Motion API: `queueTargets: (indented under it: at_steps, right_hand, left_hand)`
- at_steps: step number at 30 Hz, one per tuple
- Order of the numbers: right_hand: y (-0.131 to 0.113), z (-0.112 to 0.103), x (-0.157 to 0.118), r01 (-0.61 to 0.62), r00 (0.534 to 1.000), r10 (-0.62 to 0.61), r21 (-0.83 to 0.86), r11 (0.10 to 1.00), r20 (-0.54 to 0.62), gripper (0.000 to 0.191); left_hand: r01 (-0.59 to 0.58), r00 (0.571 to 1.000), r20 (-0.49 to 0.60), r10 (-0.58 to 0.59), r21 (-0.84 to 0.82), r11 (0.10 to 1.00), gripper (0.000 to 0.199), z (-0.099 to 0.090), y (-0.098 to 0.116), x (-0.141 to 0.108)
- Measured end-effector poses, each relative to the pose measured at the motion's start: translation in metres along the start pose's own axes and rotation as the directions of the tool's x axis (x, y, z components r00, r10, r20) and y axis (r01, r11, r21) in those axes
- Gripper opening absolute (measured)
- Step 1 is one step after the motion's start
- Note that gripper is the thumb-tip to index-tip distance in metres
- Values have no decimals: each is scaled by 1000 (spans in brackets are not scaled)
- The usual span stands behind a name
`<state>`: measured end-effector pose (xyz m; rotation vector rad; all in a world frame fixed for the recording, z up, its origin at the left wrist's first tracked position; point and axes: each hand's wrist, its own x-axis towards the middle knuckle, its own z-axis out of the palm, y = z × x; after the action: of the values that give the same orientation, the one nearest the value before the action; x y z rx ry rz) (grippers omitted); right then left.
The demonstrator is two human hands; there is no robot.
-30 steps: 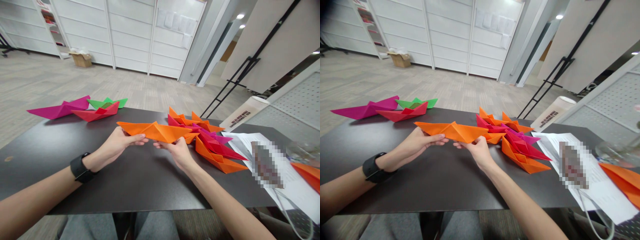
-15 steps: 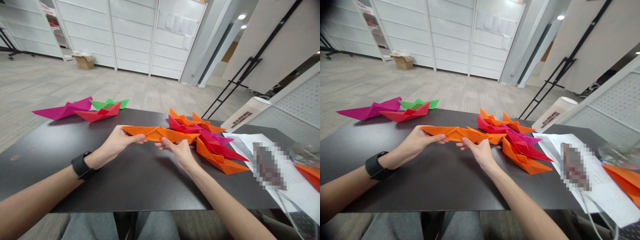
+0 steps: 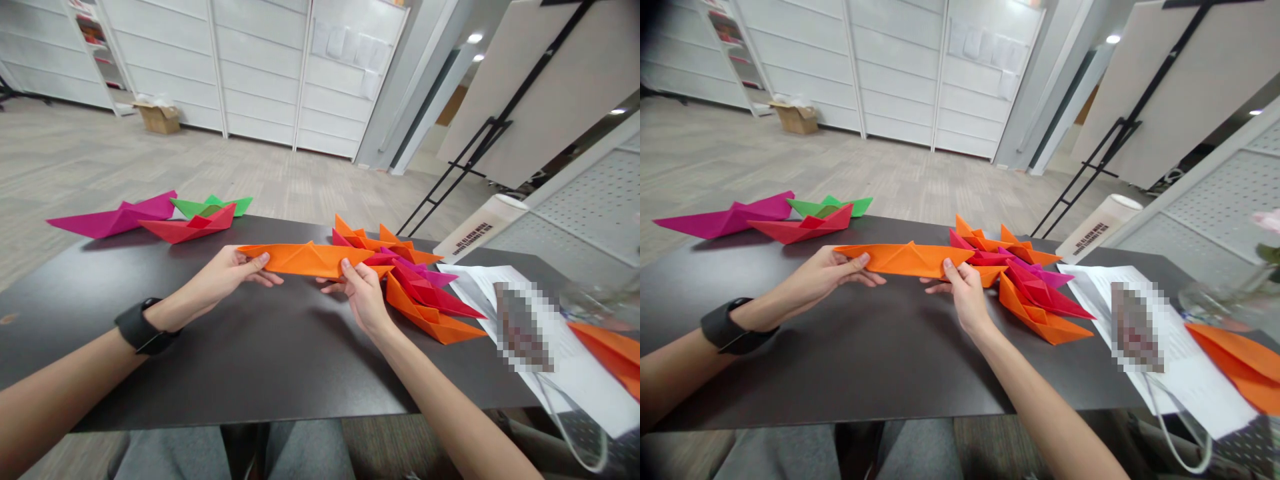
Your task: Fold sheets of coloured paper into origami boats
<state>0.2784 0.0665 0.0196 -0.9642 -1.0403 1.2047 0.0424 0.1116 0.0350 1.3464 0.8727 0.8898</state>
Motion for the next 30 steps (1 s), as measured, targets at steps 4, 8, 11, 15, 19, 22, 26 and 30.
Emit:
queueTargets:
  at_steps: [4, 8, 11, 15, 19, 22, 26, 30]
  right_hand:
    - [-1, -1, 0, -24, 1000, 24, 11, 1000, -14, 38]
    - [-3, -2, 1, -36, 998, 37, 9, 999, -46, 40]
    - [-4, -3, 2, -11, 999, 11, -2, 1000, -47, 39]
    - [-4, -6, 2, -3, 998, 2, -19, 1000, -66, 37]
    - [-3, -9, 5, 29, 997, -33, -57, 998, -65, 34]
    - [-5, -11, 7, 89, 994, -98, -179, 980, -45, 30]
    - [-12, -20, -10, 138, 989, -144, -345, 928, 6, 42]
    - [-15, -36, -48, 186, 969, -245, -598, 779, -17, 66]
  left_hand:
    - [-33, 999, 15, 32, 83, 996, 41, -4, 1, 1]
    - [-76, 997, 22, 73, 172, 982, 36, -13, 3, 2]
    - [-50, 999, 3, 50, 113, 992, 36, -17, 6, 2]
    - [-57, 998, -32, 56, -40, 998, 34, -17, 5, 4]
    - [-94, 996, -4, 94, -35, 995, 37, -12, 1, 5]
    - [-136, 989, -41, 139, 65, 989, 36, -7, -1, 6]
    - [-164, 986, 2, 166, 159, 974, 46, 1, -5, 4]
    - [-186, 982, 96, 164, 299, 936, 58, 13, -14, -2]
